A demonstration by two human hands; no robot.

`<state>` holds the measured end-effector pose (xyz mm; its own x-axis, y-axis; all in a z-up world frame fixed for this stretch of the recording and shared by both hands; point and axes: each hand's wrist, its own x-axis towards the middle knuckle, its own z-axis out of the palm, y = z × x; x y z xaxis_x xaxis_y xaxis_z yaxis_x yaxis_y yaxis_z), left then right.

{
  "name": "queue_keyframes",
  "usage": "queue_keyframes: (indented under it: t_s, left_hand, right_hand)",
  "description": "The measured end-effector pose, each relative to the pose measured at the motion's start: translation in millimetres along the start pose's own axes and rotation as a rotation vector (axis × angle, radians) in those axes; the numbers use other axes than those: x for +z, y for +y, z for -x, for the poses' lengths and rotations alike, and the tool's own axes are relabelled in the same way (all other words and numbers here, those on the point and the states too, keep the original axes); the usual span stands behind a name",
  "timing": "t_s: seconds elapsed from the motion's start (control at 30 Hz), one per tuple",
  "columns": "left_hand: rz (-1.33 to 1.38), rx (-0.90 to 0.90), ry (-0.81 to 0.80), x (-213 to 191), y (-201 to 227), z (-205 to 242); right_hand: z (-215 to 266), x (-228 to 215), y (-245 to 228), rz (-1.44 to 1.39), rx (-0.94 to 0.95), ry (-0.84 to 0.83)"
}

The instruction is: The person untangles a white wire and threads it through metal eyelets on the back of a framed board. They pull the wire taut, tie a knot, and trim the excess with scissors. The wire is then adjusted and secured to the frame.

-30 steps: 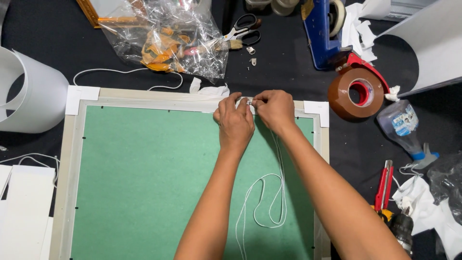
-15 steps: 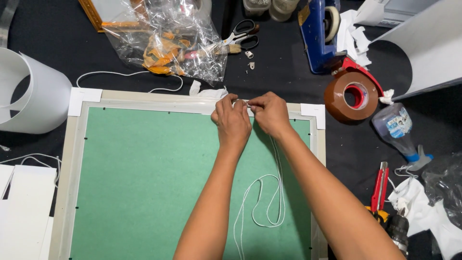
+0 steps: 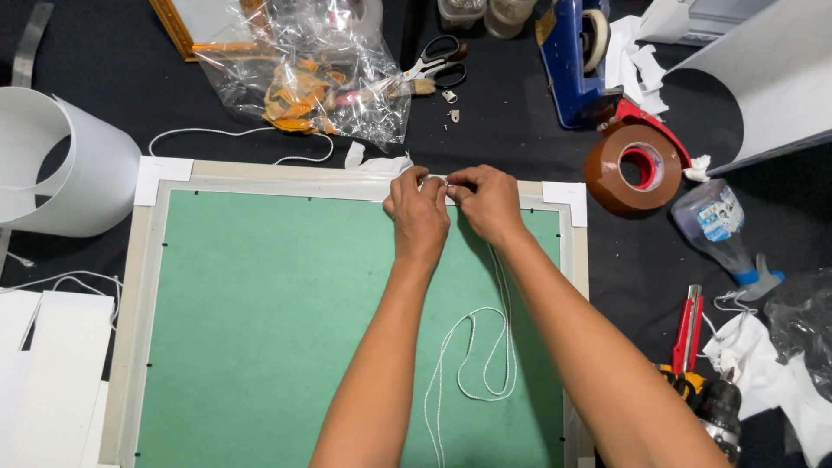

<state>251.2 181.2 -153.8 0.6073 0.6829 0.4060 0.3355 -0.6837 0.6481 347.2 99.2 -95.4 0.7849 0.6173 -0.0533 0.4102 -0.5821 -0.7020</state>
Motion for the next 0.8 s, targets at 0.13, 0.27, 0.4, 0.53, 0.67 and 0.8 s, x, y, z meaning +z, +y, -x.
queue_keyframes:
  t_s: [0.13,0.27,0.4,0.53,0.67,0.8]
  left_hand:
    - [0.071,-0.048,-0.13,-18.2,7.3,-0.2]
    - [0.027,0.009,-0.201,-119.5,68.3,55.7]
    - [0.283,-0.006,-0.587,-200.9,131.9,156.7]
    - [0.433,0.148,-0.731,-194.7,134.4,271.0]
    - [0.054,-0.081,-0.719,-194.1,94.8,270.1]
    - [-0.175,-0.231,-0.426,-163.5,64.5,271.1]
  right_hand:
    - [38.4,-28.3,-36.5,0.014,-0.058,0.091]
    - [113.6,-61.0,-51.0,-0.108,0.321,0.045]
    - [175.9,-97.3,-89.4,-0.864,0.875,-0.273]
    - [217.8,-107.7,-42.6,-0.792,0.834,-0.231]
    - [233.1,-139.2,-0.9,-0.027,0.559,-0.033]
    - [256.6,-152.6,-7.7,0.085,0.534,-0.052]
